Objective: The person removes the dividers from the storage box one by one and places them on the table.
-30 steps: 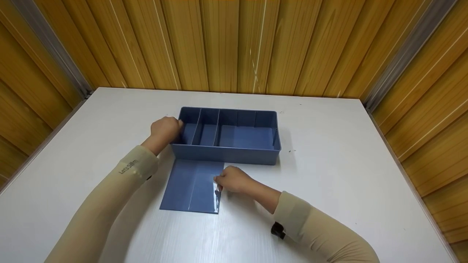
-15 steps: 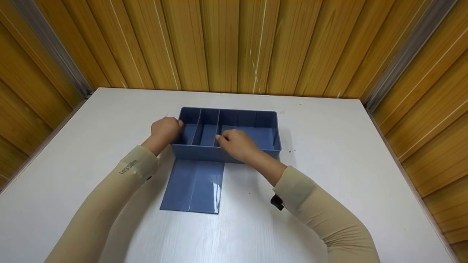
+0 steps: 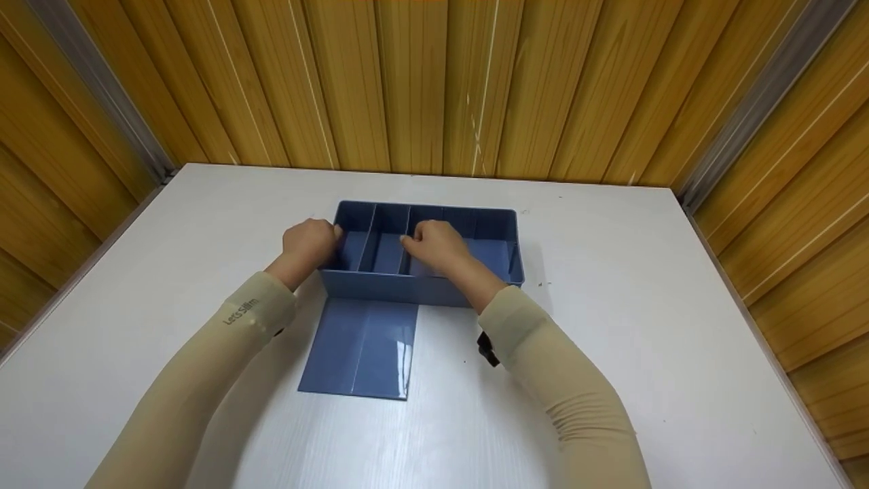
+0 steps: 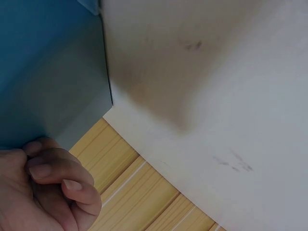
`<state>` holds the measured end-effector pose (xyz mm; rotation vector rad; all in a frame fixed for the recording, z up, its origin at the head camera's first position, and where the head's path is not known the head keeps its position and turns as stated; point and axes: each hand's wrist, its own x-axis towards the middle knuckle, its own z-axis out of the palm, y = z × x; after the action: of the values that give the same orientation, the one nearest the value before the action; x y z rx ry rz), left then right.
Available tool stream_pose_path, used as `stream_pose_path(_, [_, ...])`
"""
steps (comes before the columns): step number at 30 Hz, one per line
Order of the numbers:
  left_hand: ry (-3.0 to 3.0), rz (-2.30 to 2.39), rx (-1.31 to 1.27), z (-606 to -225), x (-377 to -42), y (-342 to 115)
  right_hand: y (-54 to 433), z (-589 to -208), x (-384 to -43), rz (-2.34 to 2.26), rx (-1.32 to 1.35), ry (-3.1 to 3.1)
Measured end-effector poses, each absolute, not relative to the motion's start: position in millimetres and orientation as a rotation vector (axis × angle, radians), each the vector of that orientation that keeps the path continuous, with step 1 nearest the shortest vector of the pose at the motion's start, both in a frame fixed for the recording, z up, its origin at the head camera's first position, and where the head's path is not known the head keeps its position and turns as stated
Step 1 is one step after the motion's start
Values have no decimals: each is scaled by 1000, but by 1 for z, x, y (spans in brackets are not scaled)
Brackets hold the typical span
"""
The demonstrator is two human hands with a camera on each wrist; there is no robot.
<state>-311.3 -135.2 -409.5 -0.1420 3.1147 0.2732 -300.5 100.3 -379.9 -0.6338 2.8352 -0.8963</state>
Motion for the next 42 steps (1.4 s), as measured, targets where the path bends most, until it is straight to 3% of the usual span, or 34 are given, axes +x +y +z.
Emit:
stream_pose_path(24, [3137,282,-97,-412,-312,-136,84,-399,-315,-875,-631,2754])
stream_pose_path(42, [3133,327,-144,-413,-314,-138,78,-380,-312,-1006,-572,2821])
